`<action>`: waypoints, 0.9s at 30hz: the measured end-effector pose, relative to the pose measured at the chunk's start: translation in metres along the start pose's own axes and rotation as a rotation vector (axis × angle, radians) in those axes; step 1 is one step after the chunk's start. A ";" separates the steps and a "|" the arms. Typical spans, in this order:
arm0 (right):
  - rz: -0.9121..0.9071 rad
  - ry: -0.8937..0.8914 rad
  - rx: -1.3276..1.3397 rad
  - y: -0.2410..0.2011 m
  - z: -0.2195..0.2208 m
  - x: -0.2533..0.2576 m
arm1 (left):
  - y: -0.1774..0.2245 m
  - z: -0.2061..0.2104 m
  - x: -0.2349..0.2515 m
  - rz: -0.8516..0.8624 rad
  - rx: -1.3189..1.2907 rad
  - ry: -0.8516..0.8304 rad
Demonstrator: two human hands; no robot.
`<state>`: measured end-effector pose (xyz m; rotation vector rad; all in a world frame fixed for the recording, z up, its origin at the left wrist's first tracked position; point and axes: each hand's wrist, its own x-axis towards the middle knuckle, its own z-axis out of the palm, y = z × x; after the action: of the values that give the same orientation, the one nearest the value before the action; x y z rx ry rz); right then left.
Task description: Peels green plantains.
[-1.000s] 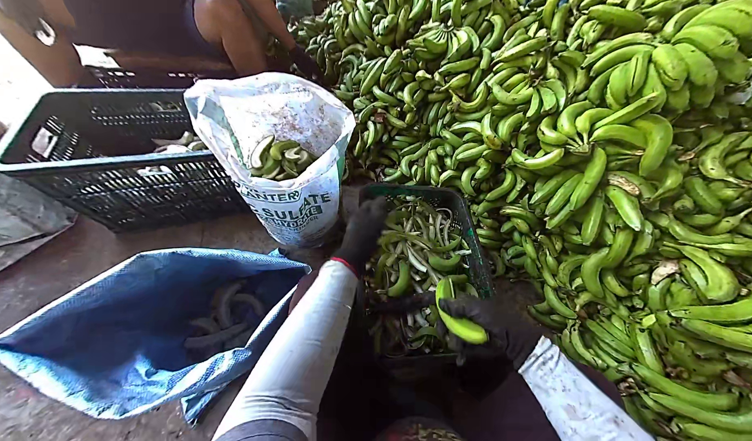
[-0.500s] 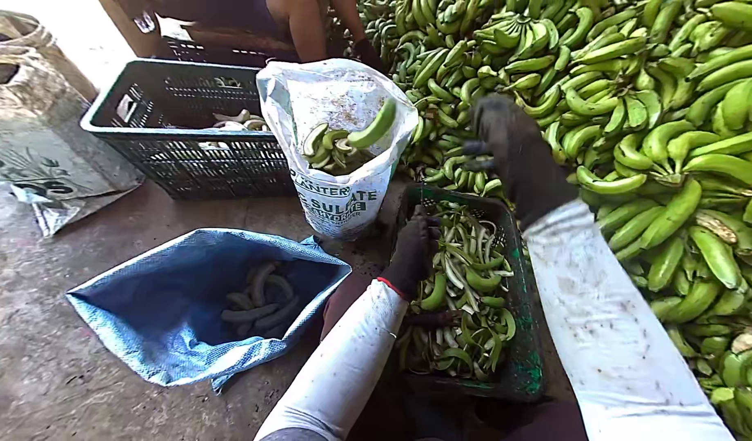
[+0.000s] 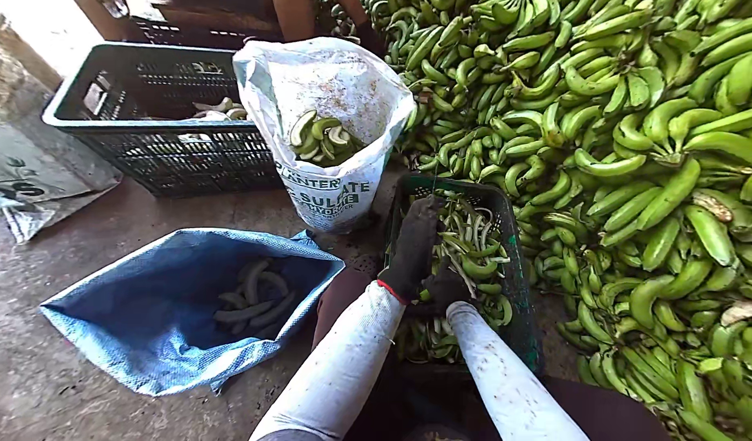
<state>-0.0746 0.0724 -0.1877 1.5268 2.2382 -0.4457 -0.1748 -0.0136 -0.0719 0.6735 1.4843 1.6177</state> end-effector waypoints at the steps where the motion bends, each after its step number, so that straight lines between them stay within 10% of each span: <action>1: -0.013 -0.007 0.079 0.006 -0.004 0.001 | -0.001 0.001 0.000 0.008 0.009 0.001; 10: -0.131 0.273 1.545 0.101 -0.078 -0.018 | -0.021 0.029 -0.014 0.366 0.260 -0.116; 27: -0.409 0.582 1.709 0.144 -0.105 -0.080 | -0.036 0.092 -0.052 0.258 0.193 -0.396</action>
<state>0.0716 0.1079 -0.0628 1.8270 2.5005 -2.8645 -0.0637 -0.0094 -0.0848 1.2600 1.3054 1.4272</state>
